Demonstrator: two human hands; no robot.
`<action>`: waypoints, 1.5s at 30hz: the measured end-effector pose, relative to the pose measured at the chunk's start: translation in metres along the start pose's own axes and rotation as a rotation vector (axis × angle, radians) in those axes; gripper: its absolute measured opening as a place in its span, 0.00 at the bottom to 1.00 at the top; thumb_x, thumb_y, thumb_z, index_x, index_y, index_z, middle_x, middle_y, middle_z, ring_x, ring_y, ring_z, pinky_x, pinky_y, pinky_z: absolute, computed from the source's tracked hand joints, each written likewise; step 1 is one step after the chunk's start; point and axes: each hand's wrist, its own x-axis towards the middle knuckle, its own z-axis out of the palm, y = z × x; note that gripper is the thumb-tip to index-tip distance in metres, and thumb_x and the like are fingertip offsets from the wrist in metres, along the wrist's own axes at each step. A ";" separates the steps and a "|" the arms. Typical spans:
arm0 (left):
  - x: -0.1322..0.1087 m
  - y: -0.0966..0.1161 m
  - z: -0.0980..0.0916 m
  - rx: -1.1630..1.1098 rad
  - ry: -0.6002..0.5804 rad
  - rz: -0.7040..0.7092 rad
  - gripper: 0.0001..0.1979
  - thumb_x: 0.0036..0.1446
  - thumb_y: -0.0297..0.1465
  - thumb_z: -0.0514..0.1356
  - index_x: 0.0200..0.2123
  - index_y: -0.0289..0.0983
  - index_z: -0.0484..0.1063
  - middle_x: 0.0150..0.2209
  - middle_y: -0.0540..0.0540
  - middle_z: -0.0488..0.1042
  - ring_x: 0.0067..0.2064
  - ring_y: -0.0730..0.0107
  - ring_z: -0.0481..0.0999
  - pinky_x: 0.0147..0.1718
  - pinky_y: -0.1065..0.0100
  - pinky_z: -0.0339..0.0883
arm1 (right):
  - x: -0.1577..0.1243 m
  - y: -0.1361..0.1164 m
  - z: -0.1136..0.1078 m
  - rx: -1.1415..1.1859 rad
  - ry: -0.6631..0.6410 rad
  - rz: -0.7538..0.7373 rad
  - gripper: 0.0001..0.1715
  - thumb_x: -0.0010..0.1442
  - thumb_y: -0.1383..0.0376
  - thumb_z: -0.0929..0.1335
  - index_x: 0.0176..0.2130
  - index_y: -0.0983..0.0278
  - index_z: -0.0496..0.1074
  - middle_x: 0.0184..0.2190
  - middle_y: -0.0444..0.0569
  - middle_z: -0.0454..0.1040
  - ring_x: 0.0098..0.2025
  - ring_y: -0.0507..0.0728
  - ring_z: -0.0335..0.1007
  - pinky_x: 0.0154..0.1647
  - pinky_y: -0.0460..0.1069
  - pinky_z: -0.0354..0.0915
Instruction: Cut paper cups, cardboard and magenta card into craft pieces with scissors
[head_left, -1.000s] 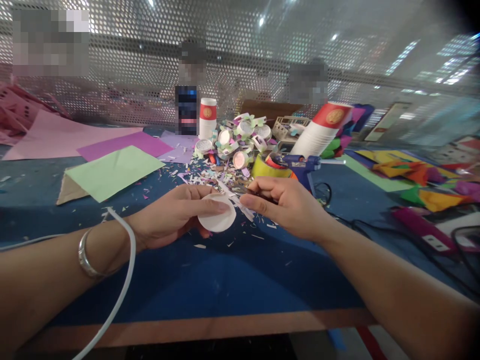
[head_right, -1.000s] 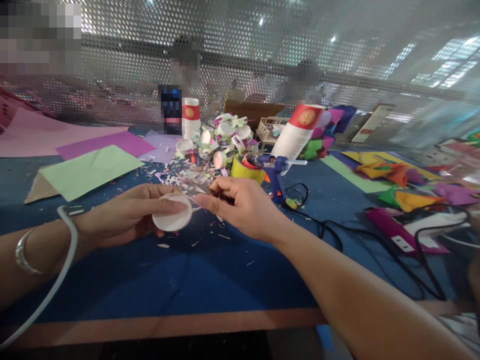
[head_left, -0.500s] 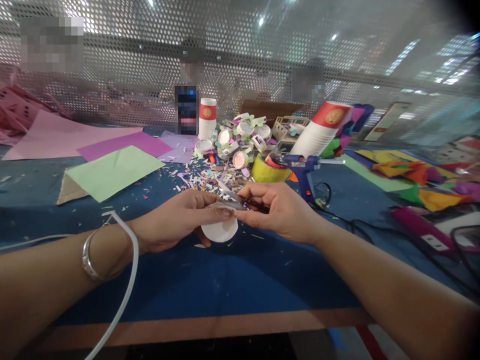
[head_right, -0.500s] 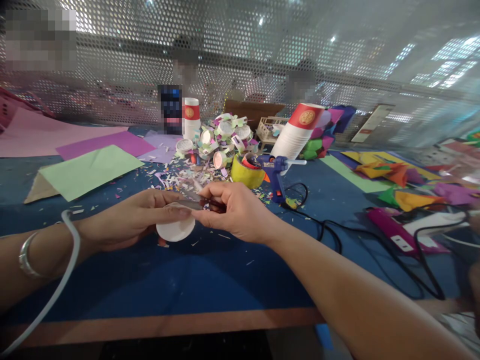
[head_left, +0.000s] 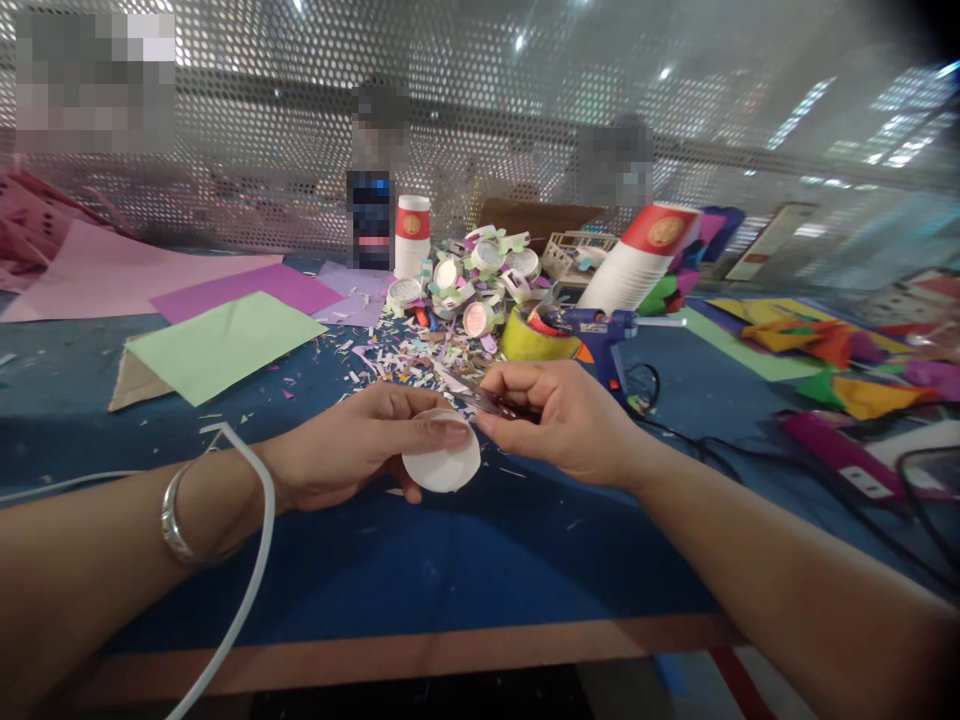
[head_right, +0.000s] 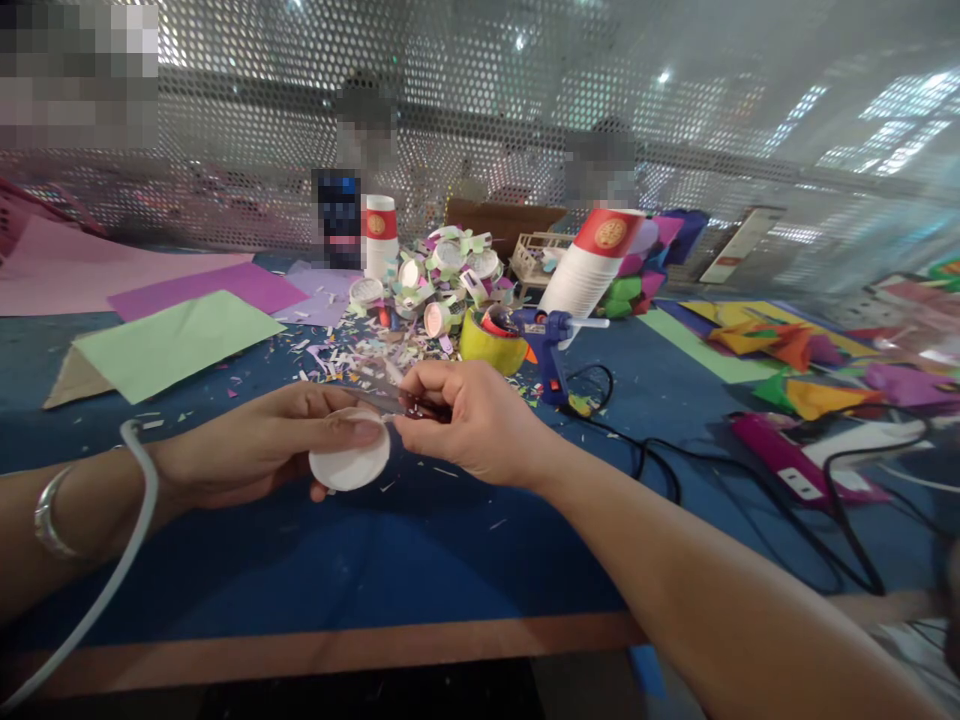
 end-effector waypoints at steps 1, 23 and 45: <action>0.000 0.000 0.000 0.001 -0.003 0.005 0.12 0.59 0.38 0.66 0.31 0.35 0.75 0.27 0.50 0.72 0.27 0.76 0.69 0.22 0.77 0.68 | 0.000 0.001 -0.001 -0.011 0.014 -0.005 0.10 0.57 0.63 0.73 0.33 0.65 0.69 0.25 0.40 0.62 0.26 0.49 0.54 0.26 0.46 0.52; 0.002 0.000 -0.002 0.080 0.108 0.197 0.12 0.63 0.36 0.63 0.31 0.33 0.71 0.27 0.52 0.70 0.28 0.79 0.68 0.26 0.78 0.66 | -0.001 0.004 -0.012 -0.158 0.098 -0.005 0.23 0.61 0.48 0.71 0.43 0.64 0.71 0.28 0.44 0.70 0.28 0.52 0.62 0.27 0.47 0.56; -0.006 -0.003 0.000 0.860 0.454 0.557 0.05 0.60 0.27 0.60 0.31 0.35 0.74 0.26 0.53 0.70 0.28 0.79 0.64 0.24 0.77 0.57 | -0.006 -0.008 -0.003 -0.316 0.049 -0.112 0.18 0.63 0.53 0.71 0.33 0.65 0.70 0.24 0.39 0.63 0.25 0.47 0.57 0.25 0.45 0.55</action>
